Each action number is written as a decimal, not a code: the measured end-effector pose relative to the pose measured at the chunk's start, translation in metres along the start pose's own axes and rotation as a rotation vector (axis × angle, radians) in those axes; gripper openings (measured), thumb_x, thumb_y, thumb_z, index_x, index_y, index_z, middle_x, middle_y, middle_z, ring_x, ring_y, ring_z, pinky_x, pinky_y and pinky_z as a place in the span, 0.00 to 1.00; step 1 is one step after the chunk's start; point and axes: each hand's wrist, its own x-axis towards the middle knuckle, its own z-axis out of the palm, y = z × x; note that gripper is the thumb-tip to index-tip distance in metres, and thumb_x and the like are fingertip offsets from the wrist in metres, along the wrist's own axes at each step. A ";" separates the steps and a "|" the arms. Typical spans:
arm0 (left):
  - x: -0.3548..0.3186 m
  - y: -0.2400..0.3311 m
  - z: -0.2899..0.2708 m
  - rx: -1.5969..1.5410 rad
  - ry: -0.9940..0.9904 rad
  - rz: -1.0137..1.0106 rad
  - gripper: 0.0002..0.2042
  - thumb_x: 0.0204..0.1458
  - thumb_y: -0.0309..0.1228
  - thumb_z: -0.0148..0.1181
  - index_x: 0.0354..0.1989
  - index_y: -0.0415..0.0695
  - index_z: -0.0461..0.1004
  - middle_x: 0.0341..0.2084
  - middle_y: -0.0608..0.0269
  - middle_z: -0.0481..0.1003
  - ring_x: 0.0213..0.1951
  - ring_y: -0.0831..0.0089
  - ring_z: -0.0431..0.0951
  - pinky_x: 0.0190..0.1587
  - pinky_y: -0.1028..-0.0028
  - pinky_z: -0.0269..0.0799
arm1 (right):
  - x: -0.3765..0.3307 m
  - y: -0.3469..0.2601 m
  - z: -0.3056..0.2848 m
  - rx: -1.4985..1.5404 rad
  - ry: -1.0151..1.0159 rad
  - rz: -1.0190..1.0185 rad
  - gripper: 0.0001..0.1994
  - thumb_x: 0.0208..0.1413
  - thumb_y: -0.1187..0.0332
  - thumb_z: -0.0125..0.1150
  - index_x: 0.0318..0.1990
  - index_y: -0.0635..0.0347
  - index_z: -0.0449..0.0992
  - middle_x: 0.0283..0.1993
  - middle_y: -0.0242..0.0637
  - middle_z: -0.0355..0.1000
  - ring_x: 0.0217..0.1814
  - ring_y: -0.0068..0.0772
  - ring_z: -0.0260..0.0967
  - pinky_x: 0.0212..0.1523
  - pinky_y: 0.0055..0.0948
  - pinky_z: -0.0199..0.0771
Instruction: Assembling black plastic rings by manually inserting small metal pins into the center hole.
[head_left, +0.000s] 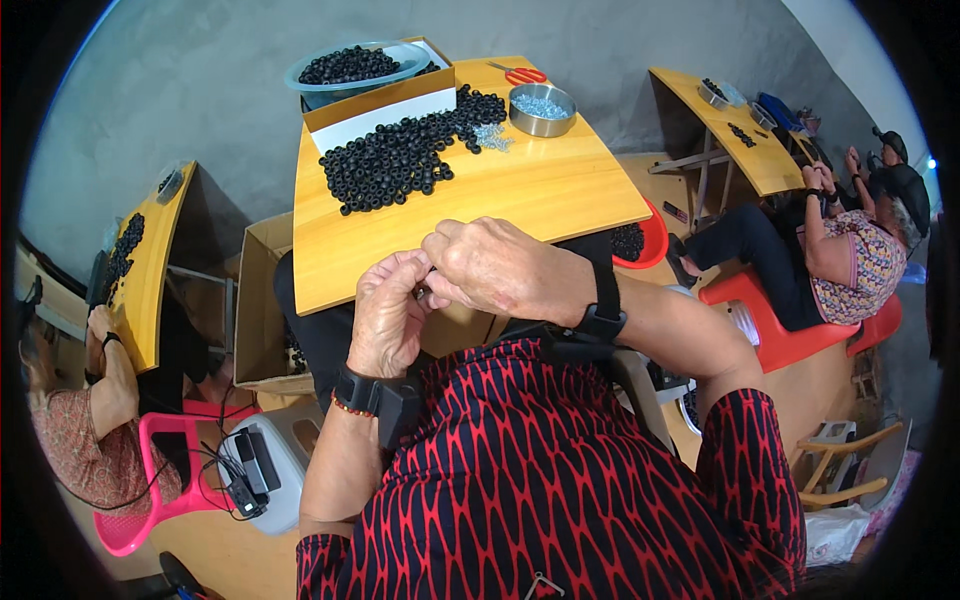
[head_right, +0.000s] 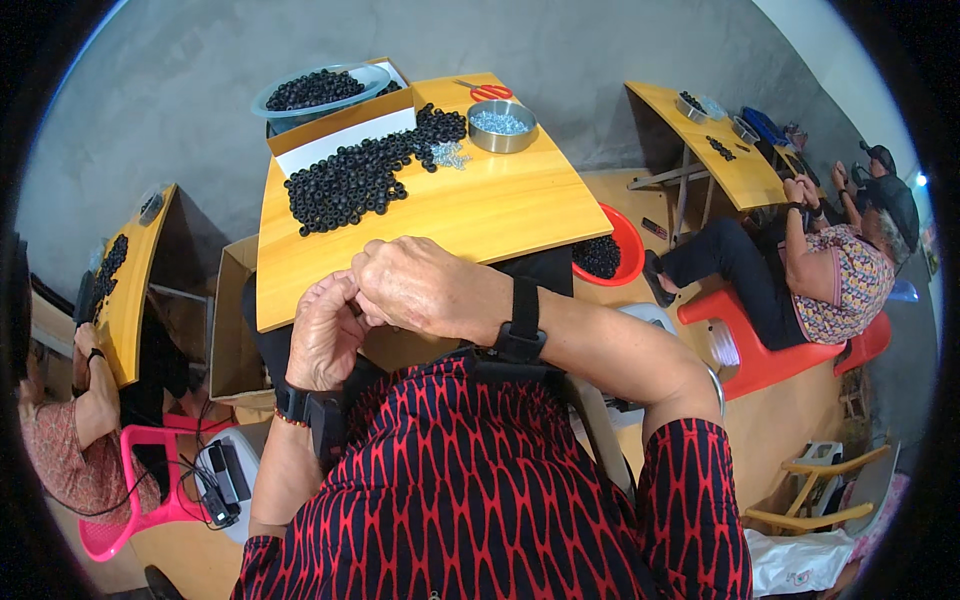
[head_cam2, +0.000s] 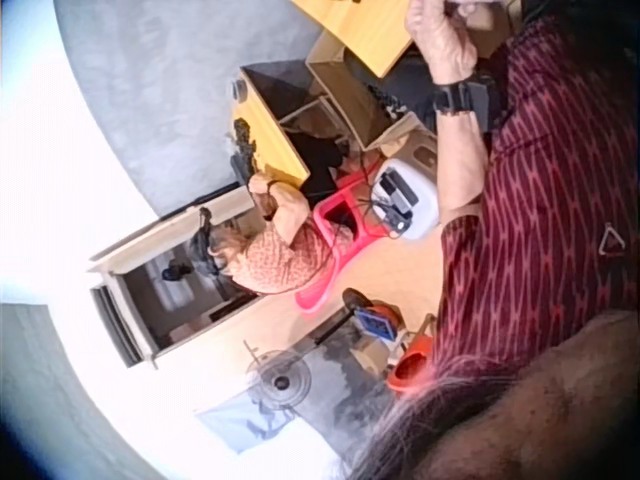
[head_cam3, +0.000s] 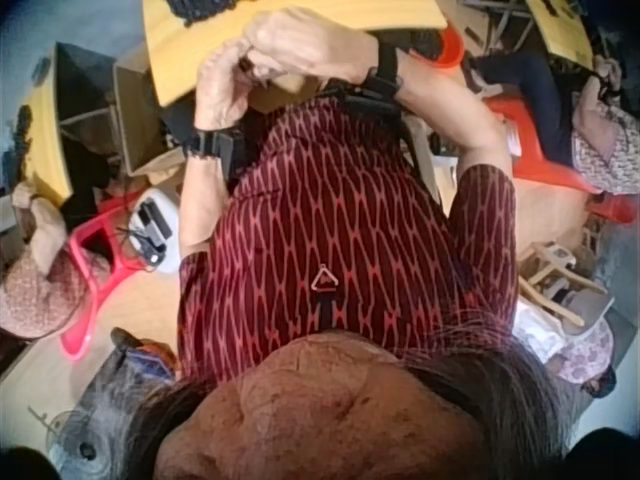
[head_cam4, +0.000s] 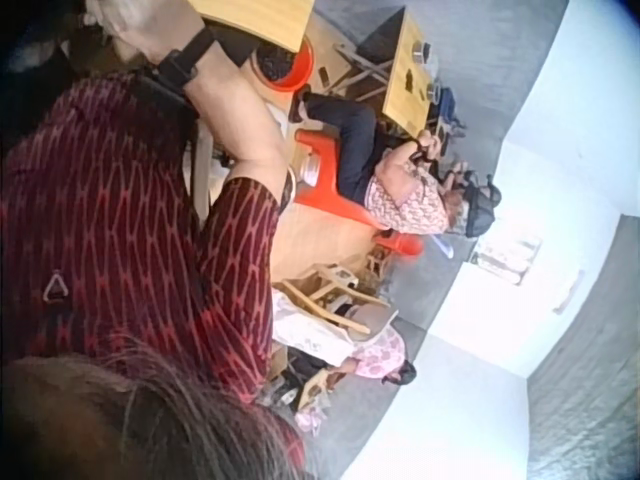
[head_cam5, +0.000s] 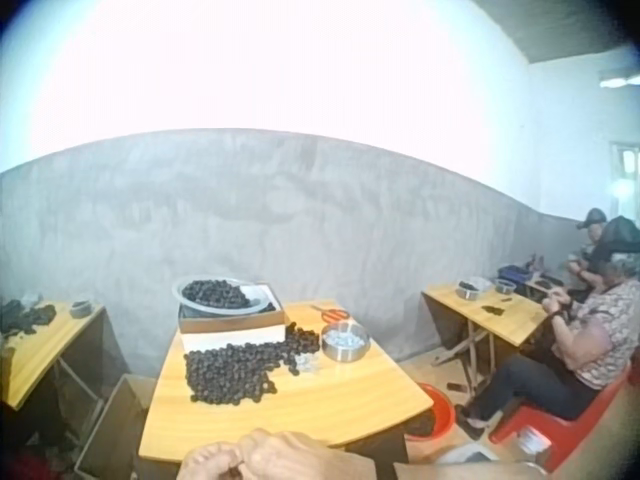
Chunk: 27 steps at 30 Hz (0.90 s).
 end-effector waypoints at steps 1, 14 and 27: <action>0.000 0.000 -0.001 -0.001 0.003 0.000 0.07 0.62 0.26 0.57 0.41 0.35 0.78 0.29 0.63 0.79 0.28 0.78 0.78 0.31 0.77 0.77 | 0.000 0.001 0.003 0.002 -0.002 -0.001 0.13 0.60 0.65 0.59 0.36 0.70 0.71 0.36 0.53 0.72 0.38 0.54 0.74 0.39 0.44 0.75; 0.002 0.003 -0.003 -0.072 -0.043 -0.090 0.08 0.64 0.29 0.57 0.40 0.36 0.76 0.30 0.58 0.80 0.30 0.73 0.81 0.32 0.74 0.82 | -0.005 0.003 0.001 -0.014 0.102 0.020 0.10 0.61 0.66 0.56 0.35 0.66 0.69 0.33 0.46 0.70 0.39 0.51 0.73 0.37 0.43 0.74; -0.004 -0.006 0.001 0.050 -0.093 0.155 0.06 0.62 0.25 0.58 0.40 0.33 0.75 0.32 0.55 0.79 0.33 0.70 0.82 0.38 0.71 0.84 | -0.009 0.007 0.011 -0.065 0.192 -0.041 0.14 0.56 0.70 0.63 0.46 0.68 0.72 0.34 0.45 0.70 0.35 0.49 0.74 0.32 0.39 0.76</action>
